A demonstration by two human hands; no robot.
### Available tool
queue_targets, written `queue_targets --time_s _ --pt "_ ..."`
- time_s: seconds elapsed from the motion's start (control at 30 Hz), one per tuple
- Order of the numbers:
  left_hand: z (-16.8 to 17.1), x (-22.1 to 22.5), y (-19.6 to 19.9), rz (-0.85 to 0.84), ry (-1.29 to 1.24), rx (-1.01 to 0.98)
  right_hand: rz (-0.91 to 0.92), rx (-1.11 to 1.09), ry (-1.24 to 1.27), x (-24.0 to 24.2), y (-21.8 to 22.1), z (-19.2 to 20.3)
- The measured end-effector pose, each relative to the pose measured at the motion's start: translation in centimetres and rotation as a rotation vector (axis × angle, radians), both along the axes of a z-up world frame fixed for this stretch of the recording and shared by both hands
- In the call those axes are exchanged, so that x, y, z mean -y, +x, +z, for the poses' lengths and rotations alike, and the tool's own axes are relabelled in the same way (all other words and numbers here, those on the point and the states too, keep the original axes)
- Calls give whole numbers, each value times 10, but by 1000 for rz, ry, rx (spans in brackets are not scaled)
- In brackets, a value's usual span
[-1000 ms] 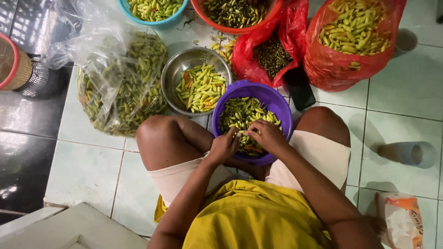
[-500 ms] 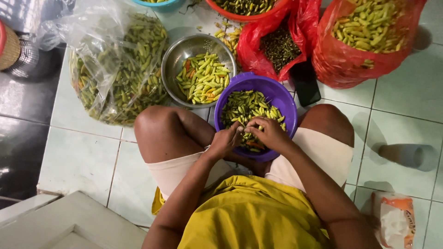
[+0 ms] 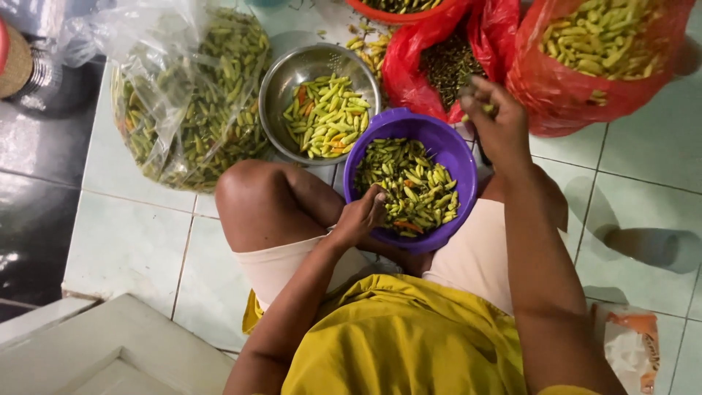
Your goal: Removing the stems from green chilies by hand and placing them into a bowl for processing.
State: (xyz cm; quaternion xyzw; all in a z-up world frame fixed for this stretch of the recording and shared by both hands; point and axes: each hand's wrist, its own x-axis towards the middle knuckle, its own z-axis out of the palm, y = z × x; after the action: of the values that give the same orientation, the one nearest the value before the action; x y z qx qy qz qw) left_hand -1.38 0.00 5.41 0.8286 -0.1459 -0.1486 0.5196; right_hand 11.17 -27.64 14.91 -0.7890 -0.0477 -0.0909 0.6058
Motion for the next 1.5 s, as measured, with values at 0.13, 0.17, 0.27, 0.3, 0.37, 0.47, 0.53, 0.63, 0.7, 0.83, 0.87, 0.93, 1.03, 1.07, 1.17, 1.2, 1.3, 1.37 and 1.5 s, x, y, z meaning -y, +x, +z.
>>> queue_targets --time_s 0.13,0.17,0.27,0.3,0.37,0.47,0.53,0.63,0.7,0.83,0.87,0.93,1.03,1.07,1.17,1.2,1.3,1.37,1.5 --pt "-6 1 2 26 -49 5 -30 -52 -84 -21 -24 20" --pt "-12 0 4 20 -78 -3 38 -133 -17 -30 -37 15" --pt "-18 -4 3 17 -90 3 274 -382 114 -42 -74 -18" --pt "-18 -4 3 11 -74 28 436 -538 176 -44 -86 -31" --pt "-23 -3 0 21 -100 20 453 -558 195 -49 -94 -48" --pt "-25 2 0 45 -161 20 419 -530 175 -50 -92 -65" --pt "-29 3 -1 63 -188 14 375 -494 146 -51 -92 -68" --pt "-43 4 -3 142 -157 23 361 -350 19 -57 -101 -65" --pt "-53 4 3 131 -383 -92 331 -329 69 -66 -107 -64" --pt "-38 9 -7 183 -185 50 343 -221 18 -64 -105 -68" --pt "-41 10 -5 194 -187 55 329 -189 -66 -64 -105 -67" --pt "-44 10 -1 206 -190 63 314 -155 -151 -71 -106 -61" --pt "-44 8 -3 215 -114 2 279 -118 -151 -85 -114 -58" --pt "-41 7 -2 230 -106 -24 273 -120 -114 -88 -115 -61" --pt "-24 8 -5 250 -67 -40 264 -164 -16 -89 -115 -68" --pt "-17 8 -5 250 -35 -26 258 -201 47 -88 -114 -71" --pt "-17 12 -5 259 -67 -16 234 -190 -80 -74 -112 -71" --pt "-17 9 -3 252 -63 -21 241 -212 -54 -75 -113 -63" --pt "-21 9 -1 249 -102 -4 219 -209 -42 -75 -111 -72"
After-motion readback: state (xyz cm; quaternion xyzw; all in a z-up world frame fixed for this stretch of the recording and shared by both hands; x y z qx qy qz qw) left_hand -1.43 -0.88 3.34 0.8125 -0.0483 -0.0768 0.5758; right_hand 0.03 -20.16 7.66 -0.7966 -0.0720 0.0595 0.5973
